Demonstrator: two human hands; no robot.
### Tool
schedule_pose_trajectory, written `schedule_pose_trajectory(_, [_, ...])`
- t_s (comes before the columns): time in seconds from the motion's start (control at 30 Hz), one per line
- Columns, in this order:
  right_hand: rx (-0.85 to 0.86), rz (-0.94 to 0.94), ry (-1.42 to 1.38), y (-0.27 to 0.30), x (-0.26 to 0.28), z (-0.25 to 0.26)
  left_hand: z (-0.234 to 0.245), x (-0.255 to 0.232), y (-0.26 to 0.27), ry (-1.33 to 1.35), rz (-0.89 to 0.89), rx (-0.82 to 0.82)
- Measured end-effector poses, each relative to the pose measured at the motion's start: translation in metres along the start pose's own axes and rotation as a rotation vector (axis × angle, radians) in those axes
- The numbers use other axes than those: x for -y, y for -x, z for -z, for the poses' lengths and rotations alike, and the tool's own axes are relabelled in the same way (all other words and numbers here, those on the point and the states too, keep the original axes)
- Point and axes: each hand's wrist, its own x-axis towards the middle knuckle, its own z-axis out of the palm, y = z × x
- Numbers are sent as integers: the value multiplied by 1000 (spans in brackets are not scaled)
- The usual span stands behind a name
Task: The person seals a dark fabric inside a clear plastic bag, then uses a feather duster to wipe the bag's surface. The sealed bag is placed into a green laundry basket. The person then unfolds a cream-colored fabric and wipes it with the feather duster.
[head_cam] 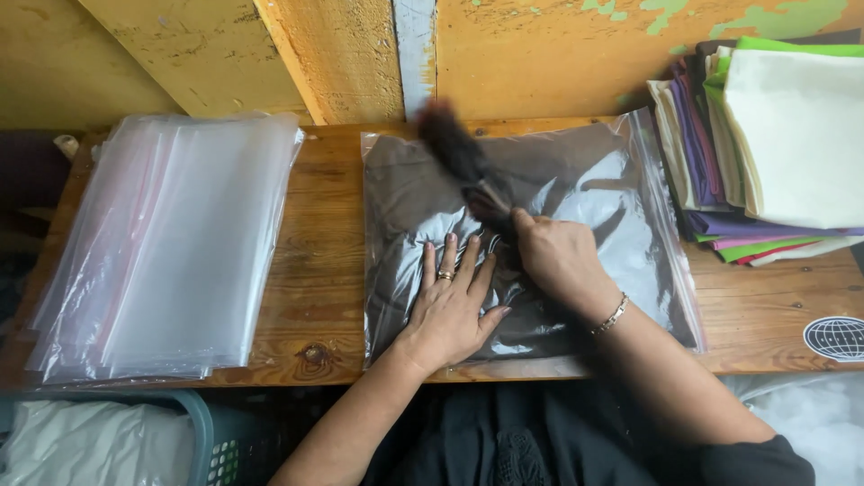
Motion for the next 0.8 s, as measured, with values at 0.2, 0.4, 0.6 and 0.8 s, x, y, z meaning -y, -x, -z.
schedule_pose_trajectory(0.2, [35, 126, -100, 39, 73, 59, -7, 7, -5, 27, 97, 141])
schedule_pose_trajectory(0.4, [15, -176, 116, 91, 2, 36, 3, 6, 2, 41, 50, 92])
schedule_pose_trajectory(0.6, [310, -729, 112, 124, -74, 34, -8, 8, -1, -14, -3, 4])
schedule_pose_trajectory(0.8, [59, -105, -141, 138, 33, 61, -6, 8, 0, -43, -4, -55])
